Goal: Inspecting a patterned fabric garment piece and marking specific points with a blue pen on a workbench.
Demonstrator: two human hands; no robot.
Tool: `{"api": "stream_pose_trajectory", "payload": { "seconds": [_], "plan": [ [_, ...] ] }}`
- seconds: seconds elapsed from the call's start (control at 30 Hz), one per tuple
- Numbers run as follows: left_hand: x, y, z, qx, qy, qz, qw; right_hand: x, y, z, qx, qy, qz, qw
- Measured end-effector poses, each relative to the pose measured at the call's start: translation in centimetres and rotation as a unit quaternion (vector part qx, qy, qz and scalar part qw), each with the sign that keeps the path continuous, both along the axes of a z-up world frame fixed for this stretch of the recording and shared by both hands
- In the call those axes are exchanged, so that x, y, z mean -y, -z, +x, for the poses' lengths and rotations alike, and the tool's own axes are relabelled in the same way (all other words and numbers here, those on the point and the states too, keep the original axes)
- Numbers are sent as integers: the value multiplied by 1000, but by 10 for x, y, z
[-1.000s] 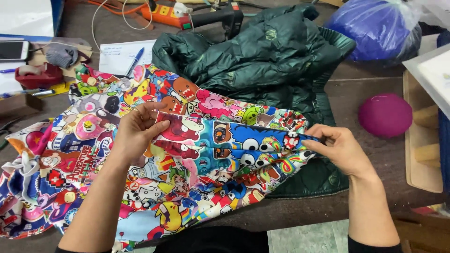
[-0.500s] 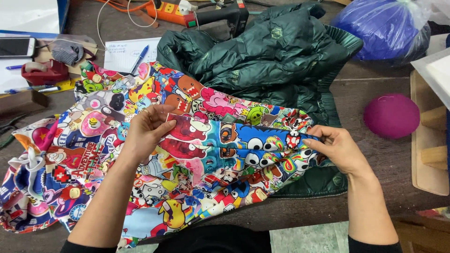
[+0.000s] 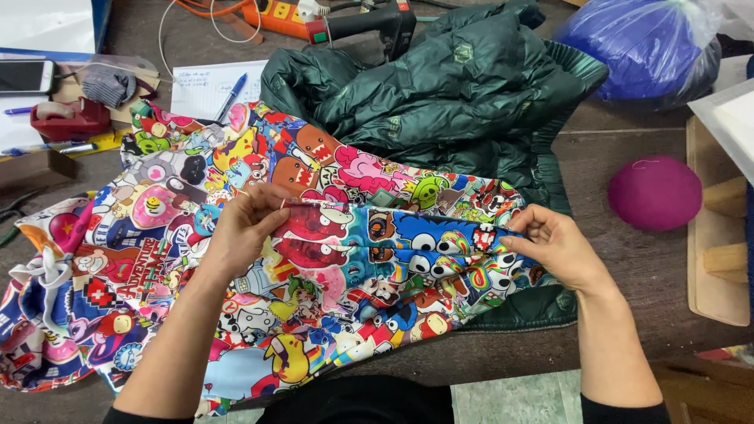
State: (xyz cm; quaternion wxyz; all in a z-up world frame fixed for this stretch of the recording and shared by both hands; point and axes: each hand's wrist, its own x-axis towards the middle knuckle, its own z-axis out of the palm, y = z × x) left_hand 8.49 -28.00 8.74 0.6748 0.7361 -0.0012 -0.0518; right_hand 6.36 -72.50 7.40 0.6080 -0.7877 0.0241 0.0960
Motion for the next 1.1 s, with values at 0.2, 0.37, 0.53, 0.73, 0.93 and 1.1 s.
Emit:
{"api": "stream_pose_trajectory", "payload": {
  "seconds": [0.2, 0.37, 0.53, 0.73, 0.93, 1.1],
  "plan": [
    [-15, 33, 3, -3, 14, 18, 1000, 0, 2, -1, 5, 1, -12, 1000],
    [1, 3, -5, 12, 21, 87, 996, 3, 5, -1, 6, -2, -27, 1000],
    [9, 4, -9, 24, 23, 91, 995, 0, -1, -4, 9, -1, -37, 999],
    [7, 21, -9, 30, 17, 118, 992, -9, -21, -7, 52, -43, -86, 994],
    [9, 22, -12, 32, 22, 122, 992, -19, -36, -13, 79, -88, -174, 978],
    [10, 26, -16, 18, 15, 110, 994, -23, -41, -19, 92, -104, -205, 969]
  ]
}}
